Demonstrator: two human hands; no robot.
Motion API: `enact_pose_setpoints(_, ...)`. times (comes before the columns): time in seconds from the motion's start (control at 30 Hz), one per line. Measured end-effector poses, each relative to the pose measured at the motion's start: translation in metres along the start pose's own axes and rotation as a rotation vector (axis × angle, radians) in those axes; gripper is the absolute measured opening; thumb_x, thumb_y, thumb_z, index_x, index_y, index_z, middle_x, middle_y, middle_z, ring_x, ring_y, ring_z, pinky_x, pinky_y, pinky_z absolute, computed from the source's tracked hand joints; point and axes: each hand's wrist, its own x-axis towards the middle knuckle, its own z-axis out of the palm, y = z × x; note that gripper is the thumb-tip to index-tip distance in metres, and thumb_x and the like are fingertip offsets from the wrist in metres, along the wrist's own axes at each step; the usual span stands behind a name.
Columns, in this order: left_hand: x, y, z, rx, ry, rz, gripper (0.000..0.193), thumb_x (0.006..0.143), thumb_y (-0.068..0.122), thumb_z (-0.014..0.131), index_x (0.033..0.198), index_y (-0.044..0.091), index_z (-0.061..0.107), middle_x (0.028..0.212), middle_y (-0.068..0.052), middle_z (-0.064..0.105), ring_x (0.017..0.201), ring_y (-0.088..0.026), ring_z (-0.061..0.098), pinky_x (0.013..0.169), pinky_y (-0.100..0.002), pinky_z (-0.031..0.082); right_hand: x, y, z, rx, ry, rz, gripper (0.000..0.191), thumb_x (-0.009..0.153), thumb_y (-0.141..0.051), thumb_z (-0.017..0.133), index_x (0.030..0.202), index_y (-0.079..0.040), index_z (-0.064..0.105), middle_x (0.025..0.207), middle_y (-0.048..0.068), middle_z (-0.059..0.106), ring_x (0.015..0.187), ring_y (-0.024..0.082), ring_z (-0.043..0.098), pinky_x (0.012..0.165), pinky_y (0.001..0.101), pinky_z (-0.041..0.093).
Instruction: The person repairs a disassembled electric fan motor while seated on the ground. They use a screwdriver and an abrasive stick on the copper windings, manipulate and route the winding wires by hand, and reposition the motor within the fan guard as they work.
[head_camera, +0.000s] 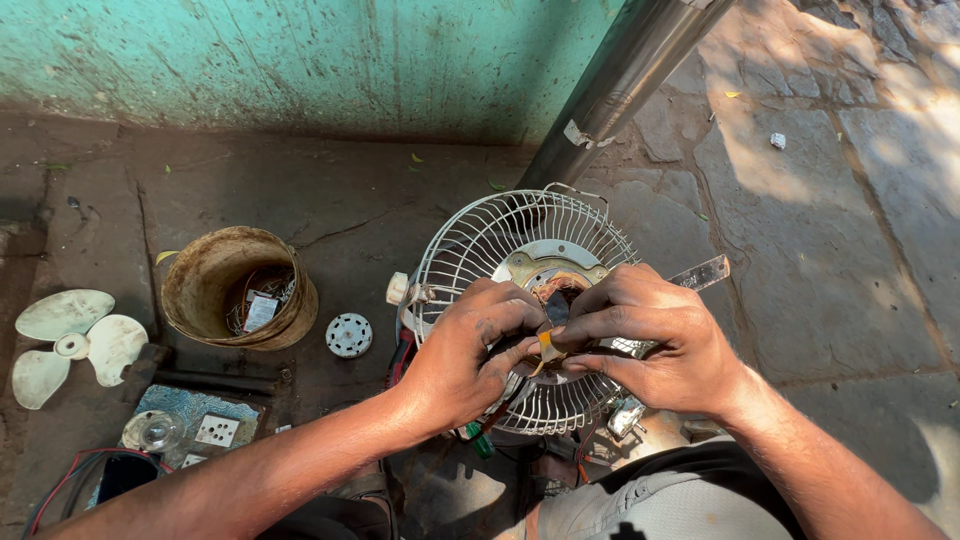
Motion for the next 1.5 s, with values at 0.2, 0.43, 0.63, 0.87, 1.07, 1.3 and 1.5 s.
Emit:
enact_pose_setpoints(0.2, 0.0, 0.001, -0.001, -0.007, -0.006, 0.01, 0.017, 0.088, 0.005, 0.073, 0.105, 0.005, 0.071, 0.11, -0.008, 0.067, 0.108, -0.026, 0.061, 0.091, -0.039, 0.052, 0.0, 0.002, 0.001, 0.002, -0.002, -0.007, 0.029, 0.069, -0.012, 0.088, 0.096, -0.012, 0.079, 0.092, 0.003, 0.075, 0.09, 0.02, 0.072, 0.084, 0.0355, 0.051)
enact_pose_setpoints(0.43, 0.001, 0.006, 0.0, -0.046, 0.029, -0.065, 0.009, 0.087, 0.007, 0.074, 0.096, 0.005, 0.073, 0.105, -0.006, 0.069, 0.103, -0.023, 0.061, 0.087, -0.037, 0.052, -0.011, 0.003, -0.009, 0.14, 0.077, 0.088, 0.024, 0.07, 0.0, 0.084, 0.093, -0.007, 0.078, 0.091, 0.005, 0.076, 0.086, 0.016, 0.074, 0.078, 0.0305, 0.057)
enact_pose_setpoints(0.63, 0.004, 0.007, 0.002, -0.043, 0.046, -0.096, 0.005, 0.089, 0.006, 0.073, 0.094, 0.005, 0.072, 0.096, -0.004, 0.069, 0.092, -0.02, 0.061, 0.08, -0.034, 0.051, -0.024, 0.005, -0.02, 0.34, 0.236, 0.233, 0.023, 0.076, 0.007, 0.079, 0.098, 0.0, 0.074, 0.1, 0.012, 0.074, 0.095, 0.018, 0.071, 0.081, 0.0297, 0.058)
enact_pose_setpoints(0.87, 0.004, 0.01, 0.004, -0.069, 0.075, -0.14, 0.008, 0.088, 0.008, 0.074, 0.095, 0.005, 0.072, 0.095, -0.004, 0.068, 0.085, -0.016, 0.062, 0.076, -0.032, 0.053, -0.021, 0.009, -0.016, 0.122, 0.266, 0.37, 0.023, 0.081, 0.0, 0.081, 0.103, -0.001, 0.076, 0.101, 0.009, 0.077, 0.095, 0.015, 0.072, 0.087, 0.0279, 0.058)
enact_pose_setpoints(1.07, 0.004, 0.01, 0.004, -0.087, 0.105, -0.15, 0.008, 0.089, 0.009, 0.074, 0.094, 0.004, 0.072, 0.093, -0.005, 0.067, 0.082, -0.015, 0.063, 0.075, -0.032, 0.053, -0.012, 0.023, -0.015, -0.051, 0.376, 0.482, 0.025, 0.085, -0.004, 0.083, 0.11, -0.005, 0.078, 0.105, 0.007, 0.077, 0.094, 0.011, 0.071, 0.084, 0.0266, 0.056)
enact_pose_setpoints(1.3, 0.003, 0.007, 0.004, -0.109, 0.117, -0.121, 0.006, 0.09, 0.009, 0.074, 0.094, 0.005, 0.071, 0.091, -0.005, 0.067, 0.082, -0.015, 0.063, 0.074, -0.032, 0.053, -0.016, 0.041, -0.021, -0.477, 0.424, 0.416, 0.043, 0.081, -0.013, 0.087, 0.12, -0.003, 0.074, 0.112, 0.015, 0.073, 0.103, 0.026, 0.071, 0.091, 0.0355, 0.054)
enact_pose_setpoints(1.5, 0.002, 0.005, 0.004, -0.116, 0.129, -0.125, 0.006, 0.09, 0.009, 0.074, 0.093, 0.005, 0.071, 0.09, -0.005, 0.067, 0.081, -0.015, 0.063, 0.073, -0.032, 0.053, -0.021, 0.049, -0.024, -0.653, 0.462, 0.37, 0.022, 0.098, -0.014, 0.082, 0.118, -0.009, 0.078, 0.114, 0.011, 0.074, 0.104, 0.029, 0.07, 0.095, 0.039, 0.054)
